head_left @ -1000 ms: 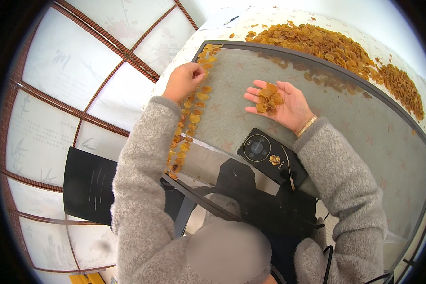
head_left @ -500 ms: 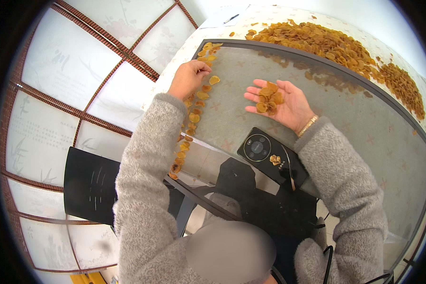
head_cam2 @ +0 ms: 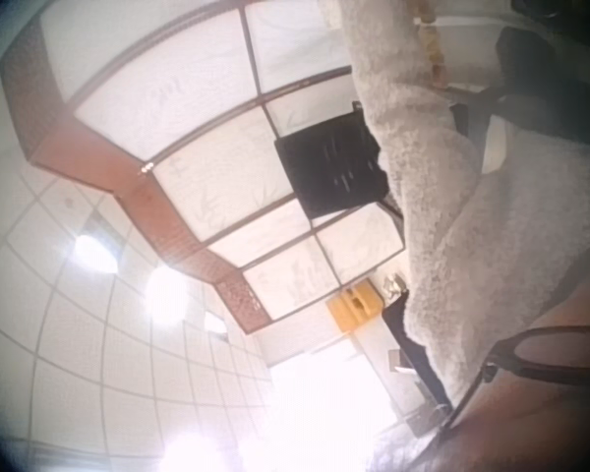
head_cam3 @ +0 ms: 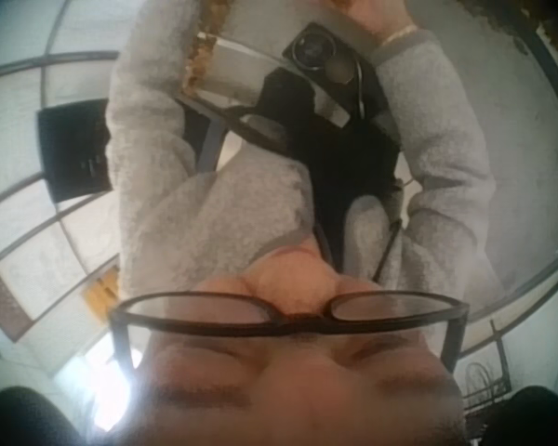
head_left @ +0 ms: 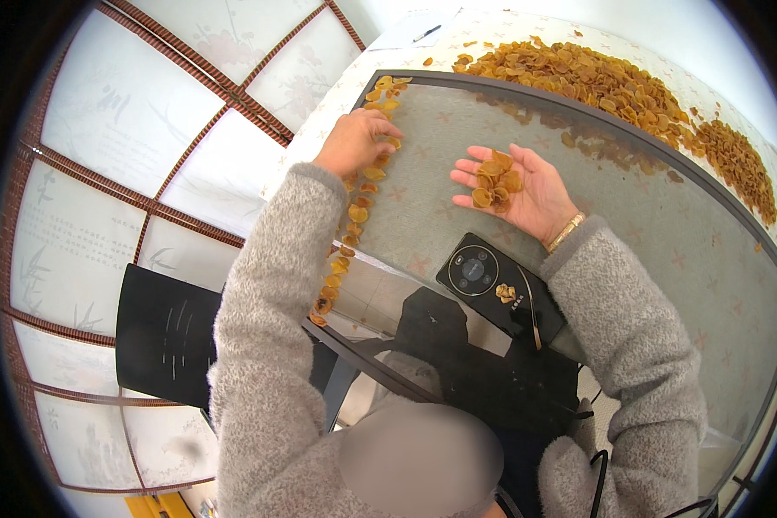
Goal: The person picks dried apricot halves from a pile on a glass table and places them in neat rows. The person handles the fruit by hand, transferring pieces from the bulk pile to the arranged line.
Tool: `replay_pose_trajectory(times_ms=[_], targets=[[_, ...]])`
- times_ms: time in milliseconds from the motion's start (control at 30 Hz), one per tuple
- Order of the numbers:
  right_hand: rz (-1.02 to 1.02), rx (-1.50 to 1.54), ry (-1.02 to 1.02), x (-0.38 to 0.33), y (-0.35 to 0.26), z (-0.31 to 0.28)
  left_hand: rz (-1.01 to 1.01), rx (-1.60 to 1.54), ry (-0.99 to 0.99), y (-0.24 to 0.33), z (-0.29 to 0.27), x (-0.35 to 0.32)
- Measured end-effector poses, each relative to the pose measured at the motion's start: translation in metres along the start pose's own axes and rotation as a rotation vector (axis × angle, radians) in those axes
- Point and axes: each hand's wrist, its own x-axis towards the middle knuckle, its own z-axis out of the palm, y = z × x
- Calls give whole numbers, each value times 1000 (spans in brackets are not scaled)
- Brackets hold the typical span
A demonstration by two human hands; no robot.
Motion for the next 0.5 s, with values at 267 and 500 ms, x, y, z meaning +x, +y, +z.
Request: replay_pose_trajectory(times_ms=[267,500], targets=[[-7,-12,-2,1,1,-2,-124,-52,-8,2,0,1],[-9,-36,10,1,1,0,-148,-1,-1,-4,-1,1]])
